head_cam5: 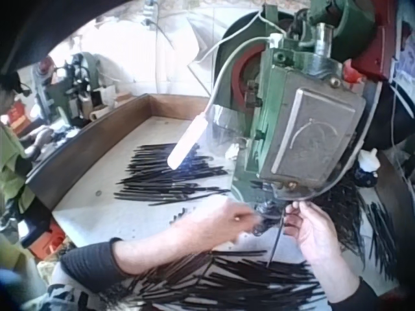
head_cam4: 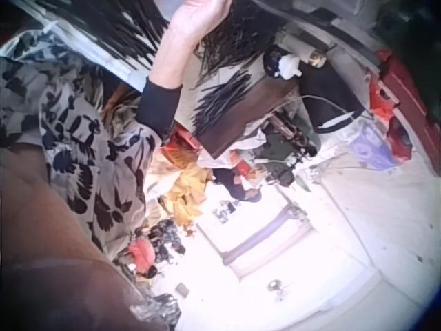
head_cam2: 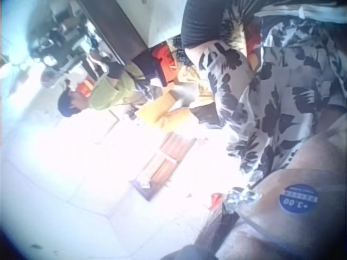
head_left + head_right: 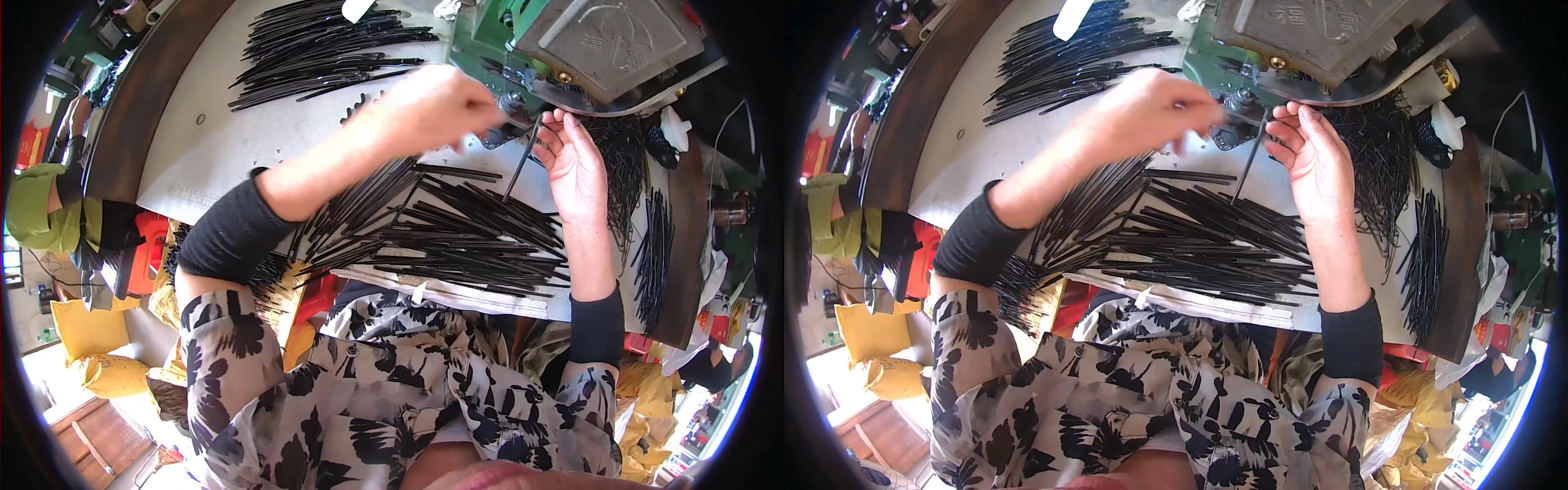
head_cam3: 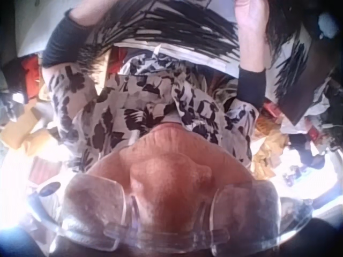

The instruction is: The person aligns umbrella ribs and metal pins by hand, fastens them together using a riveting machine, and stacks the assembled ribs on the table.

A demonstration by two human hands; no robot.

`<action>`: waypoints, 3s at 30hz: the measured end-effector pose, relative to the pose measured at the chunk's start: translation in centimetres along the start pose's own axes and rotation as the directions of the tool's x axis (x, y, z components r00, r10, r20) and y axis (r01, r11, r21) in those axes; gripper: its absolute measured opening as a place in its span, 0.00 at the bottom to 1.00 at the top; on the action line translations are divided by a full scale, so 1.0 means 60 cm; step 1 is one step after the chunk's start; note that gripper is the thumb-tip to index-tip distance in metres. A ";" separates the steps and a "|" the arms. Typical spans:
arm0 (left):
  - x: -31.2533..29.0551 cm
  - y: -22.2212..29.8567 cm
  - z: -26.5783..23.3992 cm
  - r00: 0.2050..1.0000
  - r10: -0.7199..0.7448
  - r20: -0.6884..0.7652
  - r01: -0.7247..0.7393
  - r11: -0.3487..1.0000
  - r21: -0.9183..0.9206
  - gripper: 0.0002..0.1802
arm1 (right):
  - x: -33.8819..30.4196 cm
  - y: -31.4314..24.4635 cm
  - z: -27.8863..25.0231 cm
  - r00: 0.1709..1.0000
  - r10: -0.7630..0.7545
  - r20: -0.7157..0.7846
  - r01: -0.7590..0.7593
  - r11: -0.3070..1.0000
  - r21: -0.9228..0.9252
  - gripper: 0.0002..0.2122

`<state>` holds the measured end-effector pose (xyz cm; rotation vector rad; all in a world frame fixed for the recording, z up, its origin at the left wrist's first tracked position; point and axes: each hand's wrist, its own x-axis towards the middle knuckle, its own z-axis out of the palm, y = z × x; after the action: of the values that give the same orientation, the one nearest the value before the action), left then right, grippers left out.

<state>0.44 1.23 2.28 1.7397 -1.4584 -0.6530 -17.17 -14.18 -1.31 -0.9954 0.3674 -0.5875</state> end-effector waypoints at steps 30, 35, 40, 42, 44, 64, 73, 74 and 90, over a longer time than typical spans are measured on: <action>0.006 -0.055 -0.026 0.929 0.313 -0.199 -0.227 0.904 0.363 0.13 | -0.018 -0.012 0.039 0.974 0.183 0.131 -0.102 0.878 -0.468 0.12; -0.006 -0.034 -0.015 0.991 0.068 -0.113 -0.057 0.994 0.097 0.13 | -0.024 -0.013 0.055 0.965 0.200 0.170 -0.069 0.817 -0.572 0.11; -0.009 -0.024 -0.009 0.994 -0.016 -0.107 0.020 0.999 0.033 0.13 | -0.027 -0.009 0.060 0.967 0.199 0.158 -0.057 0.775 -0.629 0.12; -0.010 -0.024 -0.010 0.993 -0.026 -0.111 0.025 1.000 -0.008 0.12 | -0.027 -0.009 0.059 0.968 0.191 0.161 -0.050 0.779 -0.625 0.12; -0.011 -0.018 -0.009 0.993 -0.032 -0.111 0.032 0.999 -0.001 0.12 | -0.025 -0.008 0.057 0.970 0.182 0.161 -0.044 0.783 -0.621 0.12; -0.004 -0.020 -0.004 0.993 -0.001 -0.121 0.002 1.000 0.013 0.12 | -0.017 -0.008 0.053 0.980 0.143 0.141 -0.014 0.747 -0.664 0.12; 0.001 -0.028 -0.019 0.974 -0.120 0.194 0.192 0.890 -0.413 0.18 | -0.017 -0.015 0.054 0.959 0.243 0.148 -0.137 0.850 -0.509 0.13; 0.001 -0.031 -0.018 0.978 -0.096 0.185 0.165 0.897 -0.411 0.18 | -0.018 -0.015 0.056 0.959 0.243 0.149 -0.136 0.850 -0.510 0.13; -0.007 -0.014 -0.001 0.949 -0.130 0.288 0.201 0.952 -0.232 0.15 | -0.024 -0.013 0.057 0.929 0.307 0.204 -0.131 0.793 -0.594 0.13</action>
<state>0.91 1.72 1.58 1.6242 -1.3385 -1.1574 -16.68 -11.34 1.12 -1.5759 0.3994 -0.0934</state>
